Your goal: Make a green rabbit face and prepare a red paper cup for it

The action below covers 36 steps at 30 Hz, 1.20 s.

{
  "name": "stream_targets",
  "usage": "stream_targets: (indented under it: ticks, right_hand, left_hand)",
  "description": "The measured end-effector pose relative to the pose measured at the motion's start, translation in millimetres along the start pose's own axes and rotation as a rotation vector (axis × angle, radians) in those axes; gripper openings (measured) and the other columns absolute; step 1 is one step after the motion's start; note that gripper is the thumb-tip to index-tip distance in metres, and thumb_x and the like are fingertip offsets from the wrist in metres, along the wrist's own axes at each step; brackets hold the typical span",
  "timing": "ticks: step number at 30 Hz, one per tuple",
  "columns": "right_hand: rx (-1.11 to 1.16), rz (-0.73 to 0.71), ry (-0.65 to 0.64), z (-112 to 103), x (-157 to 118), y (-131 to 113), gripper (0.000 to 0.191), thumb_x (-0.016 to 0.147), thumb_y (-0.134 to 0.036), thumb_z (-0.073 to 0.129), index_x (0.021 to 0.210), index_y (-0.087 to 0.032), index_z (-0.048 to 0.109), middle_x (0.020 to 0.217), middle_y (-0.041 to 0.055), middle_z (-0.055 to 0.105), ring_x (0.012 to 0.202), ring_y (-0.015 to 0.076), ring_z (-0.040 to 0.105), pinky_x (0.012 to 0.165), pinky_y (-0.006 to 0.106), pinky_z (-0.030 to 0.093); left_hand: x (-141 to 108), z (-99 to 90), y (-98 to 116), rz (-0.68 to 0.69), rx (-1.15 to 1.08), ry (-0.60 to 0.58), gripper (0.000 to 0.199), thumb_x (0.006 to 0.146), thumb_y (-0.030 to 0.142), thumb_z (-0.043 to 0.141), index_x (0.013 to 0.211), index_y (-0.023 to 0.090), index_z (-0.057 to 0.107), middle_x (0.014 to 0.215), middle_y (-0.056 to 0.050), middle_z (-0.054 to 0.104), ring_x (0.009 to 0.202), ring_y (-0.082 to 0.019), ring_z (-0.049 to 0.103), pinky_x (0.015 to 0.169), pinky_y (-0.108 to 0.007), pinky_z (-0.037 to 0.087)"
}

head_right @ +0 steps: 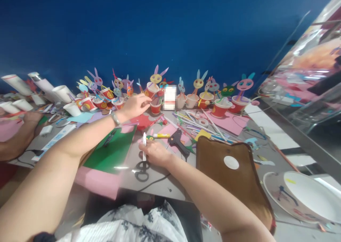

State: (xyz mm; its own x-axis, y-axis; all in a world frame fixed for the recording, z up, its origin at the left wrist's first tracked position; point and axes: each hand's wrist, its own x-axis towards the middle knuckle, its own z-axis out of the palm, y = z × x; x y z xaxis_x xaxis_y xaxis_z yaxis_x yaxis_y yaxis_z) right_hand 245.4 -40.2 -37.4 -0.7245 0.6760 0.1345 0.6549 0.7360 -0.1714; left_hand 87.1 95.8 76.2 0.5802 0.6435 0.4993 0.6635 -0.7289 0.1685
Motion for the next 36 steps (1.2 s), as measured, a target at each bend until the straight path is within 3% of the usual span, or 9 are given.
stream_targets:
  ticks: [2, 6, 12, 16, 22, 26, 36]
  right_hand:
    - [0.027, -0.013, 0.007, -1.4, -0.5, 1.1, 0.031, 0.098, -0.022, 0.05, 0.127, -0.015, 0.059, 0.101, 0.0132, 0.071, 0.095, 0.0226, 0.065, 0.084, 0.033, 0.047]
    - [0.024, -0.011, -0.017, -1.6, -1.1, 4.6, 0.041, 0.089, -0.01, 0.049, 0.128, -0.015, 0.059, 0.099, 0.0126, 0.071, 0.091, 0.0231, 0.065, 0.08, 0.034, 0.047]
    - [0.02, -0.029, -0.01, 0.2, -4.1, 8.2, 0.049, 0.079, -0.004, 0.049, 0.125, -0.014, 0.06, 0.092, 0.0113, 0.071, 0.085, 0.0227, 0.065, 0.075, 0.032, 0.046]
    - [0.041, -0.03, 0.013, -1.3, -7.0, 9.6, 0.05, 0.078, -0.004, 0.051, 0.126, -0.016, 0.061, 0.095, 0.0118, 0.073, 0.087, 0.0228, 0.067, 0.079, 0.032, 0.049]
    - [0.126, -0.033, 0.013, -6.8, -10.1, 12.5, 0.05, 0.082, -0.009, 0.055, 0.131, -0.019, 0.061, 0.105, 0.013, 0.075, 0.095, 0.0245, 0.071, 0.084, 0.035, 0.054]
    - [0.171, -0.052, 0.034, -6.9, -12.3, 14.6, 0.054, 0.083, -0.01, 0.054, 0.136, -0.02, 0.058, 0.112, 0.0144, 0.075, 0.101, 0.0264, 0.072, 0.086, 0.039, 0.057]
    - [0.172, -0.09, 0.059, -6.6, -13.4, 14.4, 0.058, 0.089, -0.011, 0.052, 0.146, -0.019, 0.05, 0.127, 0.0185, 0.07, 0.107, 0.0293, 0.071, 0.086, 0.043, 0.06]
  left_hand:
    - [-29.3, -7.5, 10.1, -0.001, -0.059, 0.0, 0.019, 0.092, 0.02, 0.058, 0.105, 0.016, 0.071, 0.096, -0.006, 0.073, 0.08, -0.016, 0.066, 0.073, -0.028, 0.048]
    - [-91.6, -15.9, 25.3, -0.029, -0.116, -0.163, 0.015, 0.094, 0.018, 0.056, 0.092, 0.017, 0.071, 0.081, -0.003, 0.072, 0.073, -0.015, 0.066, 0.069, -0.026, 0.047]
    - [-151.9, -11.8, 42.8, 0.036, 0.001, -0.491, 0.022, 0.099, 0.021, 0.049, 0.098, 0.015, 0.07, 0.099, -0.007, 0.07, 0.08, -0.018, 0.068, 0.067, -0.029, 0.052]
    - [-164.3, -1.4, 49.3, 0.119, 0.028, -0.524, 0.022, 0.099, 0.018, 0.047, 0.107, 0.012, 0.067, 0.109, -0.011, 0.067, 0.089, -0.02, 0.068, 0.075, -0.032, 0.055]
    - [-170.8, 16.1, 38.0, 0.2, 0.065, -0.454, 0.031, 0.102, 0.023, 0.044, 0.125, 0.008, 0.06, 0.123, -0.018, 0.064, 0.105, -0.027, 0.063, 0.085, -0.041, 0.051]
    - [-173.5, 18.8, 34.2, 0.194, 0.105, -0.423, 0.039, 0.103, 0.027, 0.041, 0.135, 0.007, 0.053, 0.135, -0.02, 0.059, 0.112, -0.029, 0.059, 0.088, -0.042, 0.047]
    - [-174.2, 19.8, 33.2, 0.163, 0.123, -0.426, 0.043, 0.103, 0.032, 0.042, 0.136, 0.006, 0.053, 0.143, -0.021, 0.056, 0.119, -0.032, 0.055, 0.09, -0.043, 0.044]
